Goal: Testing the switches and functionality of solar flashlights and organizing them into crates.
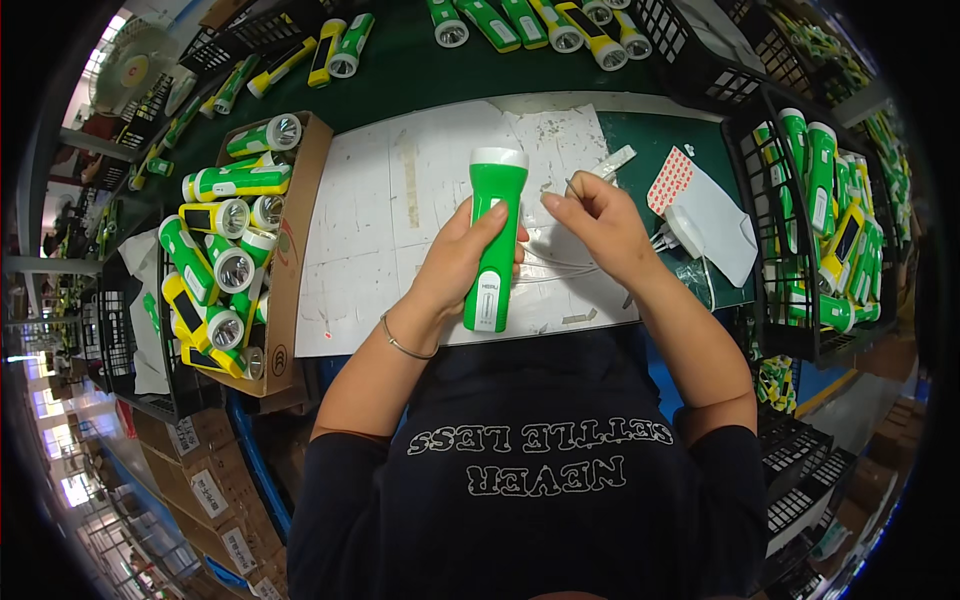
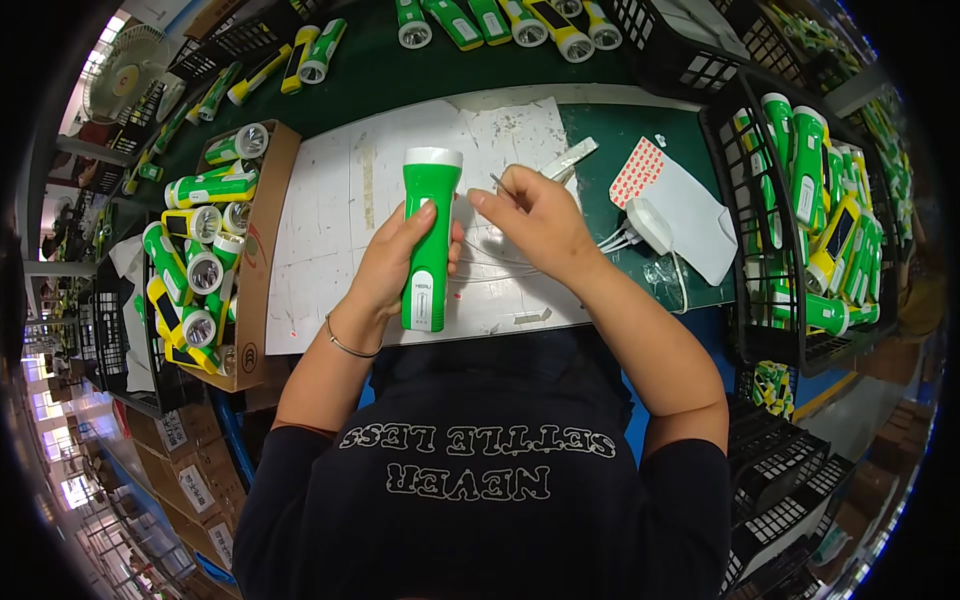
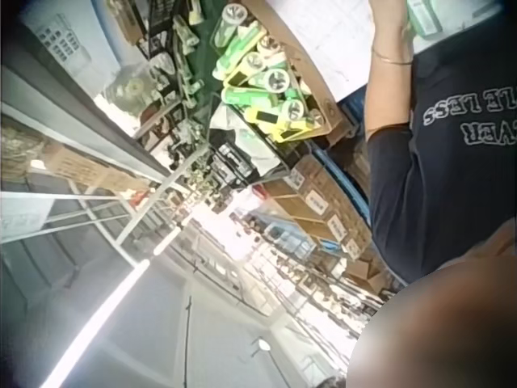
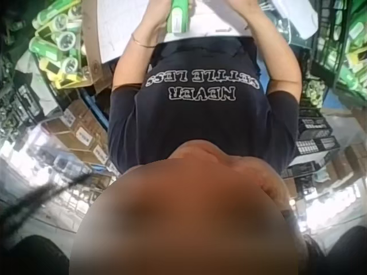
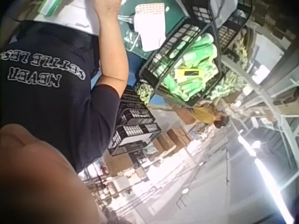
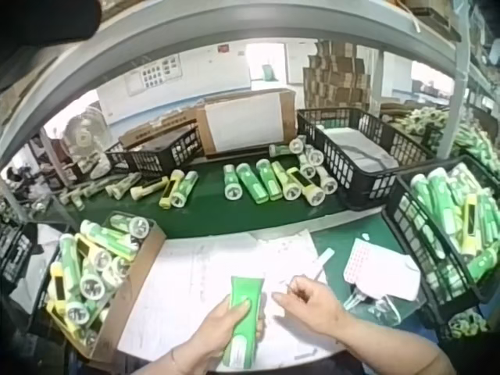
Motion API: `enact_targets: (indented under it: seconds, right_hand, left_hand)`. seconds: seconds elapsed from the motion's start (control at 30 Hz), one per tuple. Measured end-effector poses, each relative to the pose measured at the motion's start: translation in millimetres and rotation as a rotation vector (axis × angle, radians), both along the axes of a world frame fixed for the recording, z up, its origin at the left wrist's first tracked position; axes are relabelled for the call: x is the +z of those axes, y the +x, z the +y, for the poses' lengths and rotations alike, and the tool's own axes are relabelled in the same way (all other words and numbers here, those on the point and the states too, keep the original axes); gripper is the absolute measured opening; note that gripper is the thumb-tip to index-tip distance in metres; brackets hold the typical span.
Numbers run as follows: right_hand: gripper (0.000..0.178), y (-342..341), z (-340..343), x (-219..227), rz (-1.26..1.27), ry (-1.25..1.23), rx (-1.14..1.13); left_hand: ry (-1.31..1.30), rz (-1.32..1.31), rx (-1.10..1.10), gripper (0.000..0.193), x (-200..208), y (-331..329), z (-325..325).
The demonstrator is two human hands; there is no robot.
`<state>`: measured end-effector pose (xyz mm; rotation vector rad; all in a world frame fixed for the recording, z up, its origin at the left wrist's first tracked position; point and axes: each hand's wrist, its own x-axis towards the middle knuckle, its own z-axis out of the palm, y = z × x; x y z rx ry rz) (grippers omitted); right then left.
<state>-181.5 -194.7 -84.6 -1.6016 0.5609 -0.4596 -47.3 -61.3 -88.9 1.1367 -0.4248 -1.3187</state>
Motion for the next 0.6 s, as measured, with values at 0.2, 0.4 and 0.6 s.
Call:
enact_targets:
  seconds: [0.2, 0.4, 0.6]
  right_hand:
    - [0.056, -17, -17, 23, 0.191, -0.306, 0.265]
    - [0.058, -32, -21, 22, 0.093, -0.063, 0.21]
    - [0.06, -30, -17, 11, 0.074, -0.005, 0.26]
  left_hand:
    - [-0.111, -1.347, -0.188, 0.044, 14, 2, 8]
    - [0.044, -1.658, -0.335, 0.039, 30, 38, 43]
    - [0.167, -1.572, -0.392, 0.042, 32, 41, 55]
